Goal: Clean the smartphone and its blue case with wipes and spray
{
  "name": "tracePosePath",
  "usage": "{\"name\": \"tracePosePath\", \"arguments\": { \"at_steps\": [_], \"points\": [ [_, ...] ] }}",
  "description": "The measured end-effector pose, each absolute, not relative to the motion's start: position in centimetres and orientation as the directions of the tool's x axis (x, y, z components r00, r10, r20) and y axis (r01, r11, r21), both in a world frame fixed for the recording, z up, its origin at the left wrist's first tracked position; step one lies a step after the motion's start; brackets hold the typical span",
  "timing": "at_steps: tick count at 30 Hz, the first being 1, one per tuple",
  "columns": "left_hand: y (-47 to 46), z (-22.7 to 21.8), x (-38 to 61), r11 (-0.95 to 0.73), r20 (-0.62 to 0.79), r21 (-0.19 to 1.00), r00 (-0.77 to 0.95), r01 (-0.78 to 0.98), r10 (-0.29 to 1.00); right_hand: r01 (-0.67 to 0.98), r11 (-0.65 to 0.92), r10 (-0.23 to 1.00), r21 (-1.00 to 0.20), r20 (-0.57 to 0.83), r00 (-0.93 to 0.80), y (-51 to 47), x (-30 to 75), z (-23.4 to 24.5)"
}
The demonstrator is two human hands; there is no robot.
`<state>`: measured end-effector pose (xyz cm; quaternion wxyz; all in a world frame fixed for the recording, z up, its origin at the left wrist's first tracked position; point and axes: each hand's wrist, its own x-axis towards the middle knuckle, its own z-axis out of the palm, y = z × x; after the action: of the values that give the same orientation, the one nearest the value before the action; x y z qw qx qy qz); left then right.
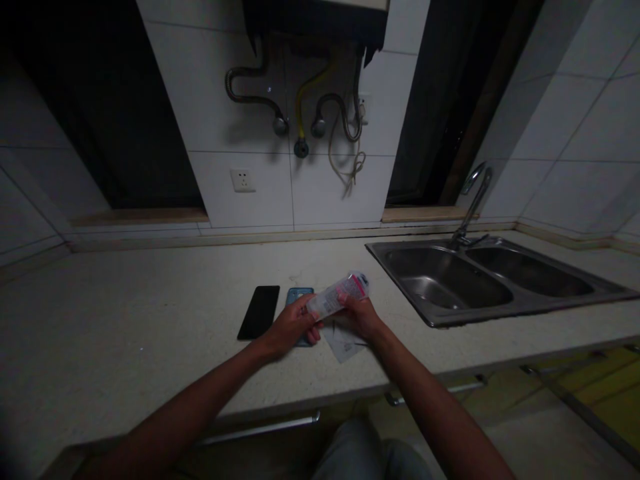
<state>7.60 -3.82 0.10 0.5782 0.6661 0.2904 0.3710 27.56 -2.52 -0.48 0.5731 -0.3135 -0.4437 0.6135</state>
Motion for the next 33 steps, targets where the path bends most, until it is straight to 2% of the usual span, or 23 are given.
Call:
{"name": "tracePosePath", "arguments": {
  "at_steps": [17,23,29,33],
  "points": [
    [-4.1,0.3,7.6,-0.107,0.138,0.99,0.596,-0.087,0.791,-0.407,0.076,0.983,-0.91,0.136,-0.122,-3.0,27.3,0.0],
    [-4.4,0.2,7.9,-0.16,0.161,0.986,0.548,-0.05,0.821,-0.436,0.111,0.983,-0.893,0.164,-0.085,-2.9,27.1,0.2],
    [-4.5,0.2,8.2,-0.131,0.113,0.991,0.453,0.008,0.885,-0.416,0.069,0.983,-0.907,0.132,-0.126,-3.0,27.1,0.0],
    [-4.7,0.4,8.3,-0.121,0.097,0.992,0.465,0.022,0.88,-0.388,0.082,0.975,-0.918,0.154,-0.159,-3.0,27.2,-0.2]
  ]
}}
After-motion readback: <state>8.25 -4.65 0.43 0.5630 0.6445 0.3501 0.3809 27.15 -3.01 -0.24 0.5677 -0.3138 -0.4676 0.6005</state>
